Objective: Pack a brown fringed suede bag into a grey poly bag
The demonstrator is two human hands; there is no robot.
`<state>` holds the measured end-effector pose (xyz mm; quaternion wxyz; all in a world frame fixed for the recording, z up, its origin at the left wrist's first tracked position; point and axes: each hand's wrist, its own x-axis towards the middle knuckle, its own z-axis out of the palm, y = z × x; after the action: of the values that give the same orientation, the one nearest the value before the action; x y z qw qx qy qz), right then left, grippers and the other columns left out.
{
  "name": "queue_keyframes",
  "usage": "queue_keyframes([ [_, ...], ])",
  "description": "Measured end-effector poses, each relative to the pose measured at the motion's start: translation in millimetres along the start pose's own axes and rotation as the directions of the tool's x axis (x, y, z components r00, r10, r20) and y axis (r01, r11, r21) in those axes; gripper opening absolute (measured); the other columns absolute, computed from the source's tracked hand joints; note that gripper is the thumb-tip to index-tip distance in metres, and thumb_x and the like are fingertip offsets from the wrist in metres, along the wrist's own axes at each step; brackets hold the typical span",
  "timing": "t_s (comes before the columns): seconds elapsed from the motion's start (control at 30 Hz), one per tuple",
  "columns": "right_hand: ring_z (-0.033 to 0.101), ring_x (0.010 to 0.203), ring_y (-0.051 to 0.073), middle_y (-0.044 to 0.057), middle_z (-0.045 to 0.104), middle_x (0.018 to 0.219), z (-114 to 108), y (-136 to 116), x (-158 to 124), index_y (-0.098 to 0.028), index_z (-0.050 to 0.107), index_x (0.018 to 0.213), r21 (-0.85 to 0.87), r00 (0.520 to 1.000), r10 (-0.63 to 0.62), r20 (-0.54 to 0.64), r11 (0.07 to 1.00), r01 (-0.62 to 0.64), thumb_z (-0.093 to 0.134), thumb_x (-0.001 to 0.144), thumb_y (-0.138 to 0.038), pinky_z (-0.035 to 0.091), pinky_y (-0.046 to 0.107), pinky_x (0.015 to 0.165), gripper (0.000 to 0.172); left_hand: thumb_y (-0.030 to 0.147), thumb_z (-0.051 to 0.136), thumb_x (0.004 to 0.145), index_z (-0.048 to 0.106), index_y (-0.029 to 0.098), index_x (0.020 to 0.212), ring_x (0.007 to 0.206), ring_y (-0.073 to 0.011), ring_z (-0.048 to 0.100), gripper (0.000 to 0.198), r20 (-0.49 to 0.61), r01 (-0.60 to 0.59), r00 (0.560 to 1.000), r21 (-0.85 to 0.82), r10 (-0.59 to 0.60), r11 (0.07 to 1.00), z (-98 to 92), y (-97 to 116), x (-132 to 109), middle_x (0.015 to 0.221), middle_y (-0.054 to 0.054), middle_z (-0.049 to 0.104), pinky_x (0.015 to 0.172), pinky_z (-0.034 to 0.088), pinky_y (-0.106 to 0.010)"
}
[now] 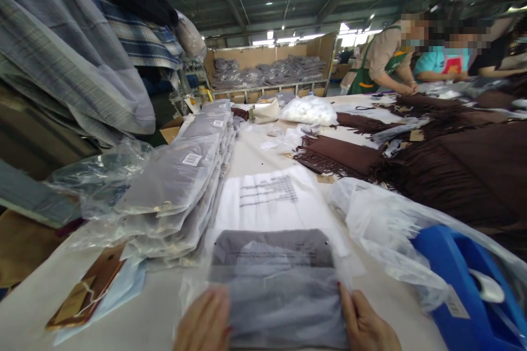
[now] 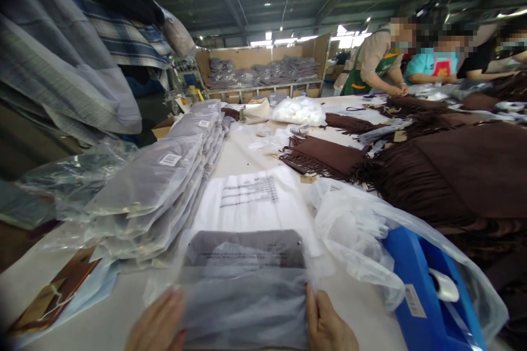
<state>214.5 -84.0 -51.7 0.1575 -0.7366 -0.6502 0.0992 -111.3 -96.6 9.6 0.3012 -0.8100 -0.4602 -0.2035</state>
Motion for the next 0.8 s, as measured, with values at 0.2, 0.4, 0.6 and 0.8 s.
queue_keyframes([
  [0.2, 0.059, 0.052, 0.015, 0.002, 0.065, 0.072, -2, -1, 1, -0.028, 0.064, 0.095, -0.001, 0.999, -0.039, 0.02, 0.999, 0.039, 0.035, 0.089, -0.033, 0.036, 0.024, 0.046, 0.031, 0.042, 0.056, 0.084, 0.031, 0.028, 0.141, 0.129, -0.0339, 0.036, 0.063, 0.28, -0.213, 0.926, -0.16, 0.252, 0.964, 32.0, 21, 68, 0.144, -0.006, 0.037, 0.096, 0.041, -0.055],
  [0.4, 0.059, 0.047, 0.016, 0.0, 0.066, 0.066, -5, -5, 2, -0.029, 0.062, 0.083, -0.031, 0.999, 0.02, -0.028, 0.999, -0.021, 0.038, 0.09, -0.041, 0.032, 0.024, 0.041, 0.028, 0.037, 0.061, 0.08, 0.024, 0.026, 0.143, 0.132, -0.0348, 0.03, 0.074, 0.29, -0.211, 0.924, -0.158, 0.25, 0.965, 45.7, 15, 64, 0.146, -0.008, 0.033, 0.096, 0.041, -0.054],
  [0.6, 0.058, 0.038, 0.017, -0.004, 0.057, 0.045, -13, -13, 1, -0.025, 0.051, 0.065, 0.011, 0.963, 0.093, -0.253, 0.996, -0.094, 0.044, 0.088, -0.048, 0.027, 0.024, 0.037, 0.034, 0.036, 0.051, 0.085, 0.031, 0.028, 0.141, 0.131, -0.0303, 0.032, 0.06, 0.183, -0.218, 0.953, -0.138, 0.241, 0.966, 50.1, 15, 61, 0.146, -0.005, 0.034, 0.106, 0.026, -0.047],
  [0.8, 0.061, 0.058, 0.013, 0.0, 0.065, 0.067, -64, 14, -34, -0.022, 0.059, 0.081, 0.079, 0.827, 0.127, -0.548, 0.992, -0.1, 0.04, 0.092, -0.044, 0.044, 0.023, 0.06, 0.031, 0.045, 0.046, 0.085, 0.038, 0.03, 0.138, 0.13, -0.0277, 0.036, 0.055, 0.048, -0.248, 0.964, -0.211, 0.263, 0.946, 73.4, 10, 52, 0.142, -0.003, 0.041, 0.112, 0.009, -0.043],
])
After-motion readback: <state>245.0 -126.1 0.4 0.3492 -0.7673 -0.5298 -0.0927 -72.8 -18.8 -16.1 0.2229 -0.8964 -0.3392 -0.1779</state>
